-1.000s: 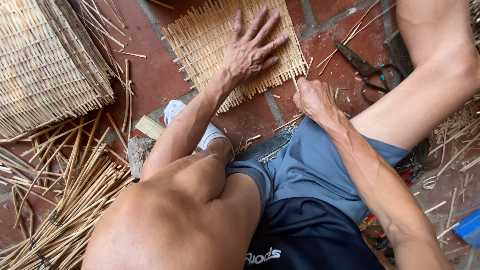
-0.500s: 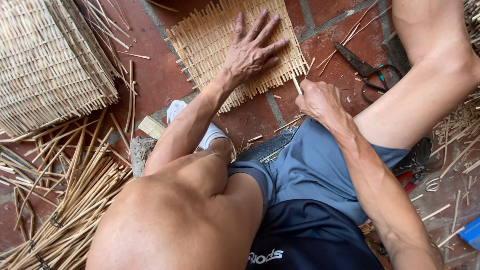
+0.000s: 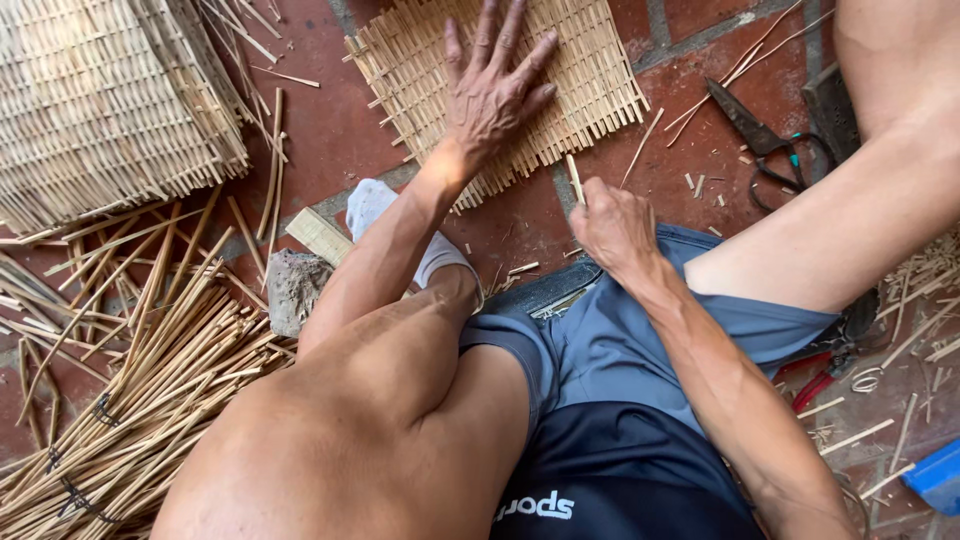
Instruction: The person sits on the floor weaving thin bamboo sticks into a square mat. They apply glue to a cardboard backing with a small roller, lay woven sticks onto it, press sticks into the weave, and lift the finished mat to check it before continuing with another.
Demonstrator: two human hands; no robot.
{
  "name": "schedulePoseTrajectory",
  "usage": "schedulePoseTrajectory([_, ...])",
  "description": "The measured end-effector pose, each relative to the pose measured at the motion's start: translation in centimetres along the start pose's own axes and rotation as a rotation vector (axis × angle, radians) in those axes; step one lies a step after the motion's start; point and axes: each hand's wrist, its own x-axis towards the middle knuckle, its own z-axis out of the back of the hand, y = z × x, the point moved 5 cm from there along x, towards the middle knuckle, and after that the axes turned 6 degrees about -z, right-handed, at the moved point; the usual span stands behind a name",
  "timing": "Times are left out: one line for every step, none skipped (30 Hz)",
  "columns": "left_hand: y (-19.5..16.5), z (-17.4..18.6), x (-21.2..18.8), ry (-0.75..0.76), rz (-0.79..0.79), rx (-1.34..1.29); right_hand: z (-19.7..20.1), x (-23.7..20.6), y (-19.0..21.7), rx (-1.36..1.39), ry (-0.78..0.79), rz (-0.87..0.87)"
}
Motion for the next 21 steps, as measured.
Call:
schedulePoseTrajectory([0.0, -0.3, 0.3, 0.053, 0.020, -0.032, -0.3, 0.4, -0.3, -0.025, 0.006, -0.011])
schedulePoseTrajectory([0.0, -0.6, 0.5, 0.104, 0.041, -0.062, -0.7, 0.9, -0.7, -0.050, 0.010, -0.019])
schedulePoseTrajectory([0.0, -0.5, 0.7, 0.117, 0.024, -0.074, -1.0, 1.4, -1.0, -0.073, 0.012, -0.023])
schedulePoseTrajectory([-0.1, -0.4, 0.8, 0.130, 0.005, -0.087, -1.2, 1.8, -1.2, -0.067, -0.005, 0.011])
schedulePoseTrajectory([-0.1, -0.4, 0.8, 0.142, -0.013, -0.099, -1.4, 2.1, -1.3, -0.062, -0.023, 0.045])
schedulePoseTrajectory([0.0, -0.2, 0.7, 0.137, -0.014, -0.090, -1.7, 2.4, -1.3, -0.054, -0.040, 0.076])
schedulePoseTrajectory([0.0, -0.2, 0.6, 0.134, -0.018, -0.081, -2.0, 2.7, -1.5, -0.052, -0.023, 0.064])
schedulePoseTrajectory([0.0, -0.3, 0.5, 0.131, -0.017, -0.074, -2.3, 2.9, -1.6, -0.049, -0.001, 0.054])
schedulePoseTrajectory([0.0, -0.5, 0.3, 0.143, -0.011, -0.075, -2.5, 3.1, -1.5, -0.044, 0.021, 0.047])
schedulePoseTrajectory([0.0, -0.9, 0.4, 0.150, -0.010, -0.073, -2.4, 3.3, -1.3, -0.053, -0.009, 0.058])
schedulePoseTrajectory([0.2, -1.3, 0.5, 0.153, -0.008, -0.068, -2.0, 3.4, -1.1, -0.064, -0.043, 0.072])
schedulePoseTrajectory([0.4, -1.7, 0.7, 0.135, -0.012, -0.072, -1.6, 3.4, -0.7, -0.074, -0.076, 0.087])
schedulePoseTrajectory([0.5, -2.1, 0.8, 0.126, -0.017, -0.079, -1.4, 3.3, -0.6, -0.072, -0.020, 0.064])
schedulePoseTrajectory([0.7, -2.6, 0.8, 0.121, -0.023, -0.089, -1.1, 2.9, -0.5, -0.069, 0.040, 0.038])
schedulePoseTrajectory([0.7, -2.2, 0.8, -0.017, -0.084, -0.012, -0.8, 2.6, -0.3, -0.068, 0.098, 0.017])
schedulePoseTrajectory([0.8, -1.6, 0.7, -0.159, -0.145, 0.070, 0.0, 2.1, 0.1, -0.087, 0.032, 0.045])
schedulePoseTrajectory([0.9, -0.9, 0.4, -0.301, -0.202, 0.154, 0.7, 1.3, 0.7, -0.105, -0.032, 0.079])
schedulePoseTrajectory([1.9, -0.8, 0.0, -0.231, -0.173, 0.108, 1.1, 0.7, 1.4, -0.118, -0.087, 0.115])
schedulePoseTrajectory([2.7, -0.7, -0.9, -0.154, -0.147, 0.053, 0.5, 0.3, 1.8, -0.093, -0.009, 0.088])
schedulePoseTrajectory([3.4, -0.4, -1.7, -0.081, -0.128, -0.001, -0.3, 0.0, 2.3, -0.071, 0.062, 0.058])
schedulePoseTrajectory([4.1, -0.1, -2.4, 0.013, -0.070, -0.008, -1.3, 0.0, 2.8, -0.052, 0.130, 0.037])
